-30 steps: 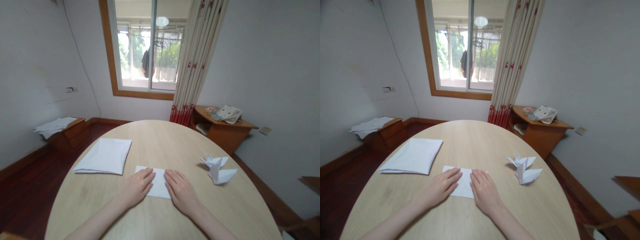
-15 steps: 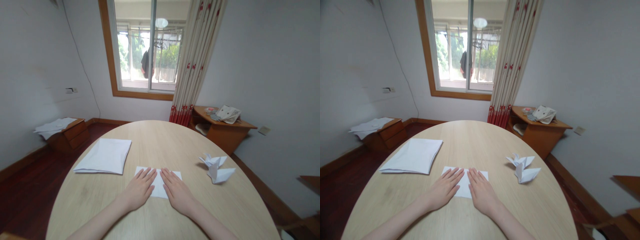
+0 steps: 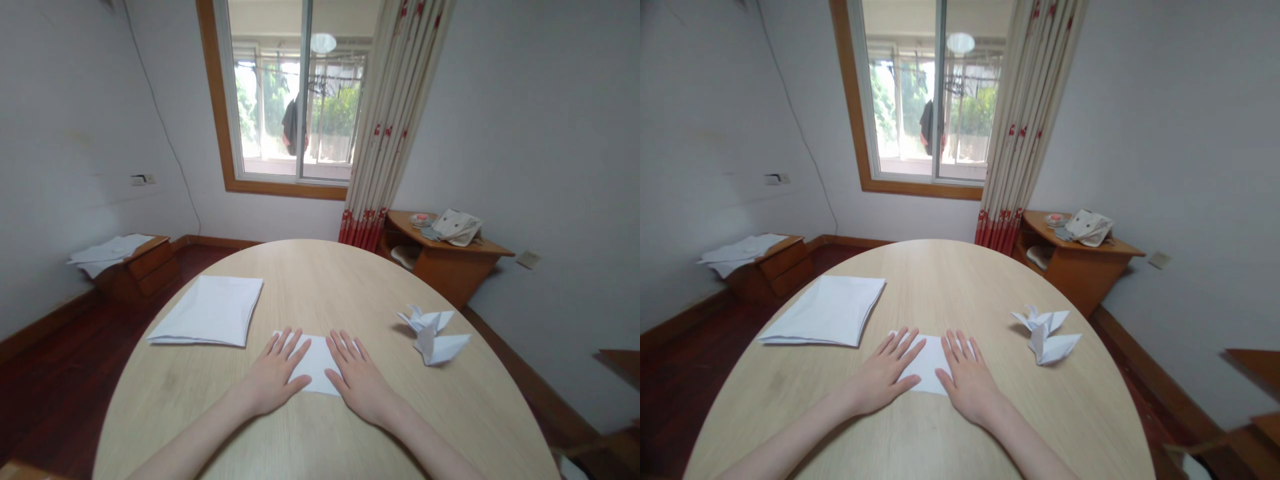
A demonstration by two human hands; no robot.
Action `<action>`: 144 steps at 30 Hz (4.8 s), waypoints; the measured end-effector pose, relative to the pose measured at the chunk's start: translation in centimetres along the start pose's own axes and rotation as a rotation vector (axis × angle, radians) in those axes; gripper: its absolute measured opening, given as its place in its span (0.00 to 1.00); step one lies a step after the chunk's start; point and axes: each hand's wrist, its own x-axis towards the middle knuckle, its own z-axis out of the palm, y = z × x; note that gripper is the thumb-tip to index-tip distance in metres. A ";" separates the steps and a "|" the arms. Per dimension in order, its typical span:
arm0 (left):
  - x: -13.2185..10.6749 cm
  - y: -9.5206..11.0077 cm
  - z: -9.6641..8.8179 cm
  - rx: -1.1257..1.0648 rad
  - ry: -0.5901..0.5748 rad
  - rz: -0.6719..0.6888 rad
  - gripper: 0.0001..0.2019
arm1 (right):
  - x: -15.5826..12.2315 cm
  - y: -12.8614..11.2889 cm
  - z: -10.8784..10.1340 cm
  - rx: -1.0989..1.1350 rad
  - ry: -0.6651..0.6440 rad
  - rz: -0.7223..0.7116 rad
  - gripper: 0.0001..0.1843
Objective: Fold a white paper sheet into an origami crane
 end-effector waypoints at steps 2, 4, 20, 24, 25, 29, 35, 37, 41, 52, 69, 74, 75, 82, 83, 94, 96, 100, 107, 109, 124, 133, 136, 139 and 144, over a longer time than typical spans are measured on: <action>0.0 -0.4 -0.4 -0.018 -0.021 0.016 0.34 | -0.1 0.0 -0.2 0.014 -0.003 -0.002 0.32; 0.0 -0.8 -0.9 -0.036 -0.040 0.046 0.41 | -0.2 0.1 -0.6 0.031 -0.009 -0.018 0.32; -0.5 -1.4 -2.7 -0.153 0.085 0.135 0.42 | -0.9 1.8 -2.7 0.173 -0.120 -0.142 0.54; -0.7 -0.8 -3.2 -0.169 0.112 0.150 0.32 | -1.0 1.5 -3.3 0.186 -0.134 -0.136 0.53; -0.7 -0.7 -3.3 -0.176 0.114 0.157 0.31 | -1.0 1.5 -3.4 0.187 -0.139 -0.133 0.54; -0.8 -0.6 -3.6 -0.196 0.106 0.148 0.33 | -1.1 1.5 -3.6 0.188 -0.131 -0.141 0.51; -0.9 -0.6 -3.7 -0.206 0.091 0.129 0.38 | -1.4 1.7 -4.1 0.223 -0.075 -0.155 0.44; -0.9 -0.6 -3.7 -0.207 0.084 0.122 0.39 | -1.5 1.8 -4.3 0.219 -0.078 -0.144 0.47; -0.9 -0.5 -3.7 -0.201 0.084 0.137 0.39 | -1.5 1.7 -4.5 0.219 -0.095 -0.155 0.52; -0.8 -0.8 -3.6 -0.194 0.079 0.145 0.42 | -1.5 2.1 -4.3 0.230 -0.121 -0.127 0.54; -0.9 -1.0 -3.1 -0.169 0.129 0.182 0.28 | -1.5 2.3 -4.6 0.232 -0.107 -0.129 0.42; -0.9 -0.6 -3.4 -0.144 0.100 0.157 0.34 | -1.5 2.2 -4.8 0.229 -0.077 -0.141 0.35; -0.9 -0.5 -3.5 -0.137 0.096 0.156 0.37 | -1.6 2.3 -4.7 0.236 -0.069 -0.146 0.33; -1.2 -0.1 -4.0 -0.184 0.146 0.187 0.33 | -1.7 2.8 -4.4 0.280 -0.031 -0.151 0.28; -1.3 -0.1 -4.1 -0.189 0.152 0.196 0.32 | -1.7 2.9 -4.3 0.288 -0.028 -0.157 0.28; -1.1 -0.4 -3.6 -0.045 0.425 0.399 0.22 | -1.7 3.4 -4.0 0.278 0.050 -0.204 0.25; -1.1 -0.6 -3.4 0.008 0.527 0.444 0.17 | -1.6 3.3 -4.0 0.228 0.080 -0.188 0.26; -1.2 -0.9 -3.4 0.036 0.697 0.470 0.13 | -1.4 3.3 -4.1 0.112 0.214 -0.189 0.25; -1.0 -0.7 -3.3 -0.127 0.818 0.366 0.13 | -1.3 2.7 -4.4 -0.048 0.592 -0.302 0.30; -0.9 -0.4 -3.3 -0.189 0.851 0.306 0.14 | -1.3 2.0 -4.3 -0.061 0.662 -0.269 0.36; -0.4 -1.0 -2.9 0.055 0.774 0.162 0.30 | -0.1 1.8 1.1 -0.082 0.327 0.077 0.42; 0.3 -2.1 -0.4 0.044 0.366 0.132 0.26 | 0.4 3.0 1.1 -0.016 0.199 0.116 0.39; 0.2 -1.9 -0.3 0.020 0.342 0.127 0.21 | 0.6 3.7 0.9 -0.023 0.204 0.107 0.38; 0.2 -1.6 -0.7 0.032 0.337 0.143 0.18 | 0.7 4.2 0.5 -0.020 0.196 0.124 0.38; 0.1 -1.1 -1.4 0.087 0.352 0.167 0.13 | 0.6 4.4 -0.1 0.025 0.153 0.172 0.39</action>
